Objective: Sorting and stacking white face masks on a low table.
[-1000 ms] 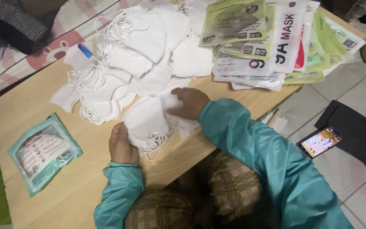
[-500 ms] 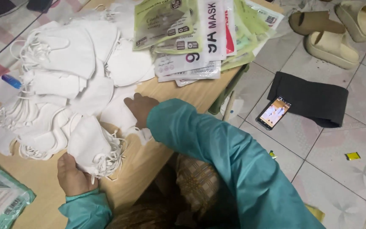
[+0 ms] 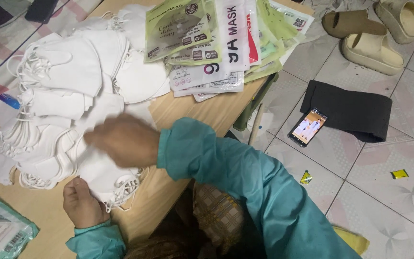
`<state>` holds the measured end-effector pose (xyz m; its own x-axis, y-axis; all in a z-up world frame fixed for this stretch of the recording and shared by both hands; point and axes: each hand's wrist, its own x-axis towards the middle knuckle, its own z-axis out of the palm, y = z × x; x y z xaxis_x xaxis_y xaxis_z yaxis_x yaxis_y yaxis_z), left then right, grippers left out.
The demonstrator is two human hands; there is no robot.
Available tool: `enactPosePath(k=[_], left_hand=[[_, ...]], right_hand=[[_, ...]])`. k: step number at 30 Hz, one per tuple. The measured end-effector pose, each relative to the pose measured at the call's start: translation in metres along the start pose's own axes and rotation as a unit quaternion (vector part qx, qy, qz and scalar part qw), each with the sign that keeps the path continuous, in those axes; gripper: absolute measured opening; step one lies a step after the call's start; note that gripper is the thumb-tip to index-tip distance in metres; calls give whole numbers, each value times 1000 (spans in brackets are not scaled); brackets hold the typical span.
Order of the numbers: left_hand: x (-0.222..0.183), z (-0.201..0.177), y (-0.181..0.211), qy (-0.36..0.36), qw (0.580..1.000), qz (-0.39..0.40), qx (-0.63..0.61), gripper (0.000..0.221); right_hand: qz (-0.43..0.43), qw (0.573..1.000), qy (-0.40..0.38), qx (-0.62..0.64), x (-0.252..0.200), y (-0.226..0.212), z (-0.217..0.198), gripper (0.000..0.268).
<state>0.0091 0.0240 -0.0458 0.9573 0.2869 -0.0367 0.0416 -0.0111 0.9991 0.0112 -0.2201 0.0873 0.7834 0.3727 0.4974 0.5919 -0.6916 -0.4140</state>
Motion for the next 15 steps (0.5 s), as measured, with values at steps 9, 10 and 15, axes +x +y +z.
enactPosePath(k=[9, 10, 15], left_hand=[[-8, 3, 7, -45, 997, 3, -70, 14], [-12, 4, 13, -45, 996, 4, -71, 14], [-25, 13, 35, -40, 998, -3, 43, 13]], right_hand=[[47, 964, -250, -73, 6, -13, 53, 23], [47, 964, -250, -74, 7, -11, 57, 23], [91, 969, -227, -19, 8, -9, 63, 26]])
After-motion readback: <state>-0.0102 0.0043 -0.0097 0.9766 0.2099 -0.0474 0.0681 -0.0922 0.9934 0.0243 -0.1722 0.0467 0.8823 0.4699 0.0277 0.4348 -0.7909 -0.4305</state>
